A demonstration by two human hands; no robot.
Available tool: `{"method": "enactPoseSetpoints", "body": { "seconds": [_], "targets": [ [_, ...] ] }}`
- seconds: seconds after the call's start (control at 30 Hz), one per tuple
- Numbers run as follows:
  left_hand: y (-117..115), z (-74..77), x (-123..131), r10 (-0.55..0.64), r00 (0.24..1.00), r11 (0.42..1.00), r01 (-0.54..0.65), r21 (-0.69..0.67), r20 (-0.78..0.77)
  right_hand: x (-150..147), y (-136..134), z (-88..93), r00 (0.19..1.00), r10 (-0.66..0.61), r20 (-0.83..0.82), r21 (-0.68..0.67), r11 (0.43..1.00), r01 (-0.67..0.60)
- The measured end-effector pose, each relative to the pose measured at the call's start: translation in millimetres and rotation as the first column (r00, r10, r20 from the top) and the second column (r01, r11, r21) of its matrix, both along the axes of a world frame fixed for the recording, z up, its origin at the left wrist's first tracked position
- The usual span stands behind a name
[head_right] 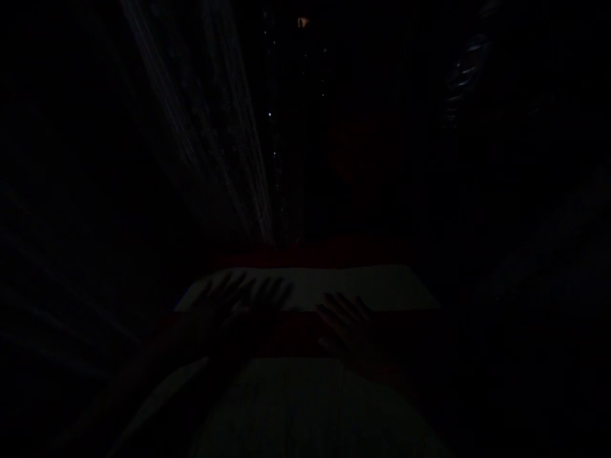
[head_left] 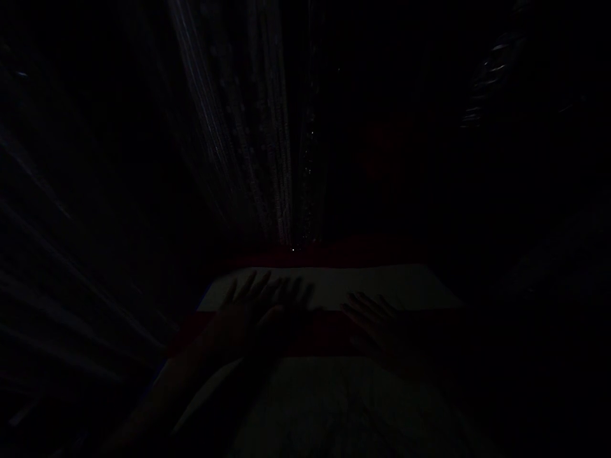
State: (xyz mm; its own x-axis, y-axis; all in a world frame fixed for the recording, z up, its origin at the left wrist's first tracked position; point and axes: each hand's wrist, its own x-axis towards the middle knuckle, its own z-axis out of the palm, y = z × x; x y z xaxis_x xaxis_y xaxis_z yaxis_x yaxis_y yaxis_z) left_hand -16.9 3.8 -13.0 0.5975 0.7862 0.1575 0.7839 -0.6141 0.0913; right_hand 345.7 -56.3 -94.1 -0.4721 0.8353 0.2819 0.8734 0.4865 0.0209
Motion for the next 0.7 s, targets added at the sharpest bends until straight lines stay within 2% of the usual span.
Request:
{"method": "enactPoseSetpoints", "body": {
  "seconds": [0.1, 0.13, 0.2, 0.27, 0.43, 0.53, 0.7],
  "targets": [
    [-1, 20.9, 70, -0.172, 0.983, 0.978, 0.178, -0.109, 0.061, -1, -1, 2.1, 1.0, -0.005, 0.014, 0.01, 1.0, 0.005],
    [-2, 22.5, 88, -0.248, 0.967, 0.956, 0.254, -0.146, 0.06, -2, -1, 2.8, 1.0, -0.004, 0.021, 0.009, 1.0, 0.004],
    [-3, 17.1, 110, -0.314, 0.947, 0.93, 0.32, -0.179, 0.063, -2, -1, 3.7, 1.0, 0.002, 0.025, 0.003, 1.0, -0.002],
    [-4, 4.0, 116, -0.336, 0.939, 0.923, 0.343, -0.174, 0.071, -1, -2, 3.9, 1.0, 0.007, 0.006, 0.005, 1.0, -0.007],
    [-4, -28.0, 102, -0.336, 0.941, 0.931, 0.34, -0.137, 0.049, 1, -3, 2.5, 0.999, 0.011, -0.039, 0.04, 0.999, -0.01],
    [-4, -34.2, 99, -0.347, 0.938, 0.931, 0.345, -0.118, -0.002, -1, -4, 4.4, 0.999, -0.013, -0.032, 0.027, 1.0, 0.013],
    [-5, -32.3, 100, -0.337, 0.942, 0.936, 0.333, -0.113, -0.015, 2, -7, 8.1, 1.0, -0.002, -0.019, 0.007, 1.0, 0.002]
  ]
}}
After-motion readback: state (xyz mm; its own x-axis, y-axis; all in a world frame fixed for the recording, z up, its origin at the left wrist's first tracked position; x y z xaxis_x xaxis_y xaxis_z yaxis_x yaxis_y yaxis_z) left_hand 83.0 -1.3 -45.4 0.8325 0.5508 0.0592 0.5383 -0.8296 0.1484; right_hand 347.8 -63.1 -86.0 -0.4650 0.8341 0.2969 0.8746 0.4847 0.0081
